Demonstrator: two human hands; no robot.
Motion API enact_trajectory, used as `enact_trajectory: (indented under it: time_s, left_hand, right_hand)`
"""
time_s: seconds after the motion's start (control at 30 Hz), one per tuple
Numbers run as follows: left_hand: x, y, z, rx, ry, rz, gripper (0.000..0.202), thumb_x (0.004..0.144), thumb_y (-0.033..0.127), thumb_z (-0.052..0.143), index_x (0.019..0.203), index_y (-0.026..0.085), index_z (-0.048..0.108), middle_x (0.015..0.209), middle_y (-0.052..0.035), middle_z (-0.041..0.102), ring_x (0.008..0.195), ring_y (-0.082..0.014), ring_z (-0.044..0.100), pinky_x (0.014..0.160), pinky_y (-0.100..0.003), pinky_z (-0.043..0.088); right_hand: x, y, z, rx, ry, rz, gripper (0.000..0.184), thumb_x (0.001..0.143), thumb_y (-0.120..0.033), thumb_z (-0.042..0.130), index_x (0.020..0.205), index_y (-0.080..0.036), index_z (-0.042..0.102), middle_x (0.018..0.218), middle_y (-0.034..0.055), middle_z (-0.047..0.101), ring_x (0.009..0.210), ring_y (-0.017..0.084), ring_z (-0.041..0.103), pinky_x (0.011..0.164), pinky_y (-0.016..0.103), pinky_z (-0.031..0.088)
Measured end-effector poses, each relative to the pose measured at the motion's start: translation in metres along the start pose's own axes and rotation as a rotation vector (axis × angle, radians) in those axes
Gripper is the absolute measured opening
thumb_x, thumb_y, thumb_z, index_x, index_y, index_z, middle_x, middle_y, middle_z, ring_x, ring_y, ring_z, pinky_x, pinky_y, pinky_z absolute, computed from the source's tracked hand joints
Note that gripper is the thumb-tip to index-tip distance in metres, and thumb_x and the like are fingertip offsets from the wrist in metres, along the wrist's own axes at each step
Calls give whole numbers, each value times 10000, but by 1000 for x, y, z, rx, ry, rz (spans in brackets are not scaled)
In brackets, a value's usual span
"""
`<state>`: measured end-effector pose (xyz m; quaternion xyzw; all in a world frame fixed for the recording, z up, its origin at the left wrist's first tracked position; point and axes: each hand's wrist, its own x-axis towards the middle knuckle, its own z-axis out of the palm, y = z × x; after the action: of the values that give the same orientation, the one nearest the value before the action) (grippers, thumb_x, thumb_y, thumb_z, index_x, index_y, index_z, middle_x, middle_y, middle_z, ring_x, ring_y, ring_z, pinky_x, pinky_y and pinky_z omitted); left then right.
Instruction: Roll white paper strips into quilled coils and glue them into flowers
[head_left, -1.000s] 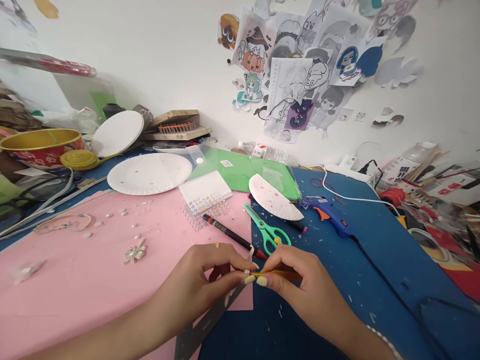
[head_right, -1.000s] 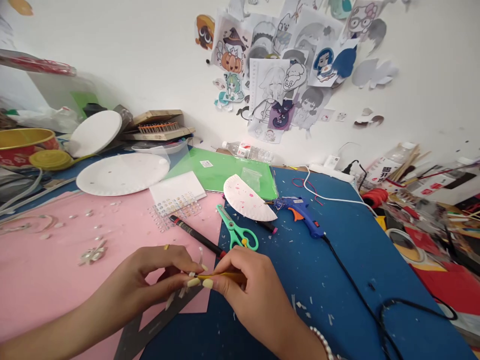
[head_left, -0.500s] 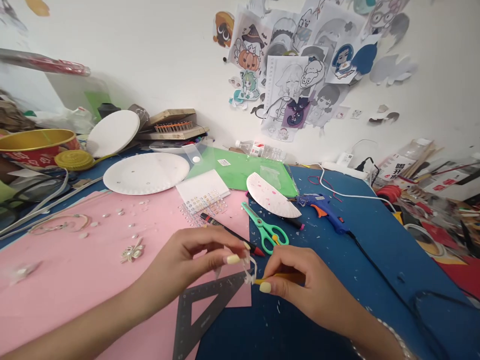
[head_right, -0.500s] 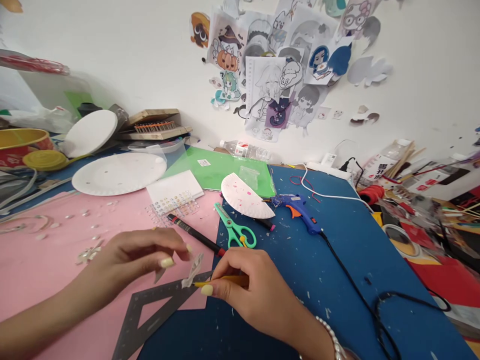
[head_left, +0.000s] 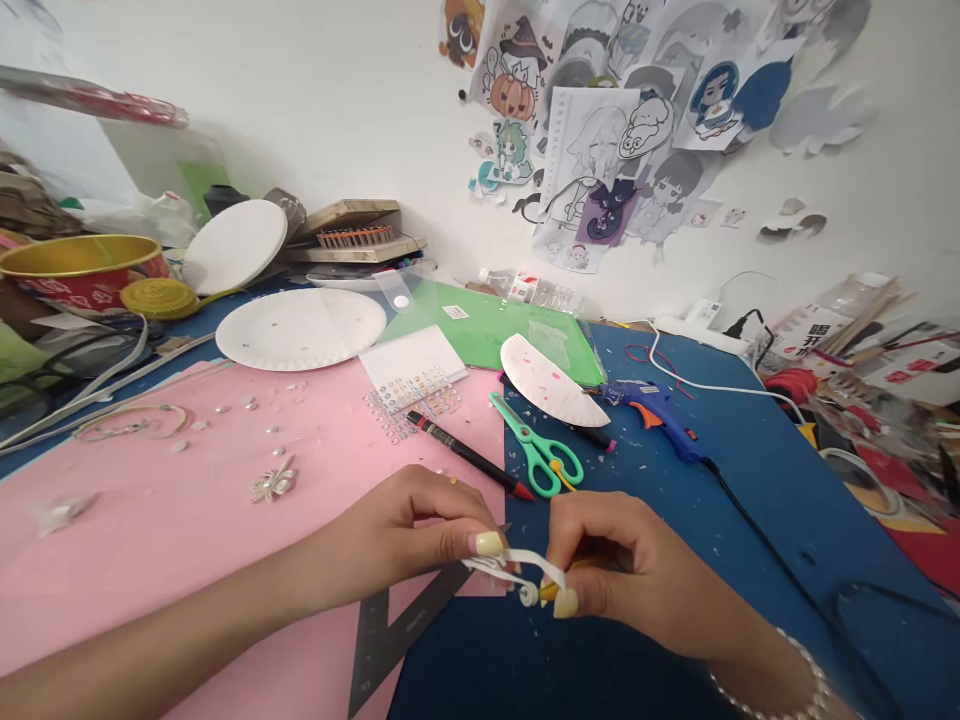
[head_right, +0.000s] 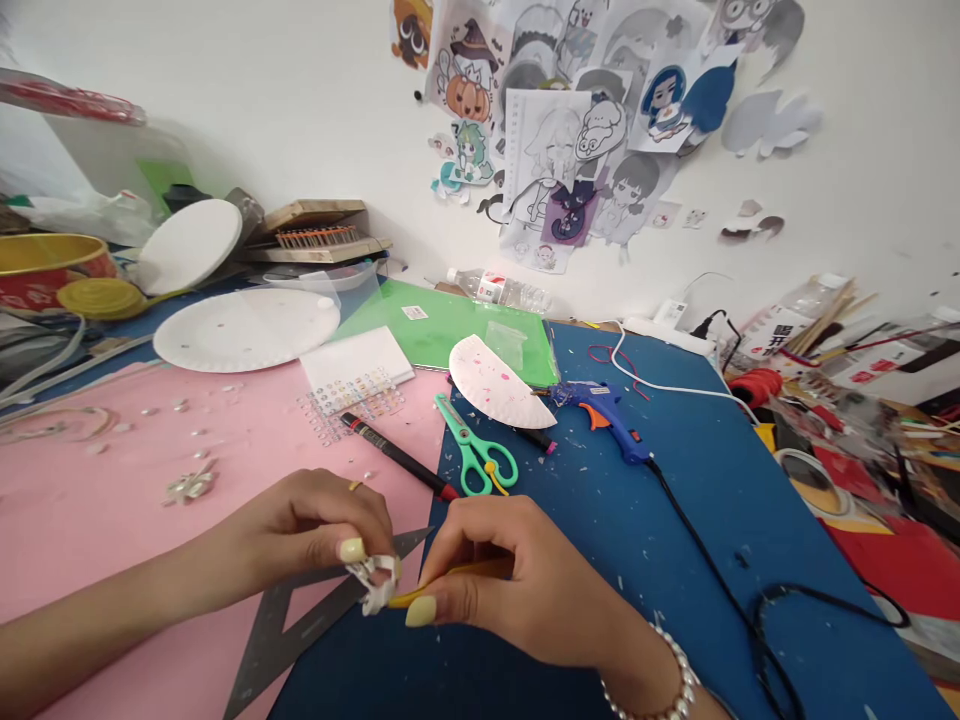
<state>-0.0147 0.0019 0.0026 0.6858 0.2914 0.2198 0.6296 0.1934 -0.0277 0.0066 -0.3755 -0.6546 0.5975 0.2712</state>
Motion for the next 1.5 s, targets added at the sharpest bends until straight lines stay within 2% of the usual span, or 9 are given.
enact_trajectory:
  time_s: [0.2, 0.37, 0.57, 0.73, 0.93, 1.13, 1.27, 1.37, 1.5]
  left_hand:
    - [1, -9, 3, -448, -109, -152, 152, 700, 293, 653, 689, 154, 712, 584, -27, 672, 499, -123, 591, 549, -227, 479]
    - [1, -10, 4, -586, -206, -307, 48, 665, 197, 686, 677, 151, 688, 608, -3, 687, 539, -101, 609, 571, -196, 461]
    - [1, -9, 3, -608, -182, -365, 113, 643, 241, 707, 634, 147, 644, 586, 14, 675, 526, -94, 594, 568, -201, 442]
    - [2, -9, 3, -585, -143, -324, 132, 696, 266, 663, 669, 141, 630, 569, 17, 663, 492, -94, 578, 566, -215, 443]
    - [4, -8, 4, -555, -111, -358, 138, 702, 262, 654, 645, 143, 613, 585, 19, 659, 508, -96, 572, 577, -225, 435]
    - [5, -8, 3, -551, -90, -341, 131, 713, 251, 645, 649, 142, 609, 594, 25, 660, 499, -80, 565, 578, -207, 438]
    - [5, -9, 3, -563, -94, -326, 114, 711, 229, 646, 646, 143, 608, 590, 29, 659, 487, -76, 565, 565, -201, 445]
    - [4, -9, 3, -580, -99, -309, 129, 698, 245, 656, 643, 137, 615, 569, 23, 651, 473, -88, 568, 521, -206, 442]
    - [3, -9, 5, -622, -88, -313, 133, 705, 241, 654, 642, 133, 610, 562, 28, 644, 458, -71, 560, 521, -184, 429]
  right_hand:
    - [0, 4, -3, 52, 42, -1, 142, 708, -275, 647, 659, -168, 567, 613, -38, 523, 527, 57, 436, 461, 180, 330]
    - [0, 5, -2, -7, 69, -29, 126, 737, -274, 617, 667, -176, 578, 631, -30, 518, 539, 61, 449, 470, 182, 353]
    - [3, 7, 1, -105, 165, -114, 130, 764, -304, 586, 705, -189, 580, 673, -22, 532, 578, 77, 514, 524, 191, 421]
    - [3, 9, 3, -191, 154, -64, 141, 847, -318, 463, 807, -195, 519, 628, -34, 590, 498, 65, 508, 494, 187, 390]
    - [5, 8, 2, -340, 172, -91, 199, 855, -286, 442, 912, -223, 622, 616, -32, 583, 552, 81, 539, 557, 199, 409]
    - [4, 4, 1, -256, 124, -23, 216, 839, -349, 467, 915, -222, 624, 799, -1, 603, 697, 103, 535, 597, 207, 411]
    - [3, 1, -2, -216, 62, -8, 230, 862, -341, 430, 881, -210, 618, 737, -16, 543, 633, 80, 474, 572, 199, 377]
    - [5, 4, -1, -147, 91, -3, 170, 823, -331, 503, 815, -194, 604, 712, -24, 518, 615, 74, 450, 552, 193, 364]
    - [6, 12, 4, 60, 85, 34, 130, 786, -319, 556, 793, -190, 546, 706, -30, 545, 545, 62, 475, 516, 190, 398]
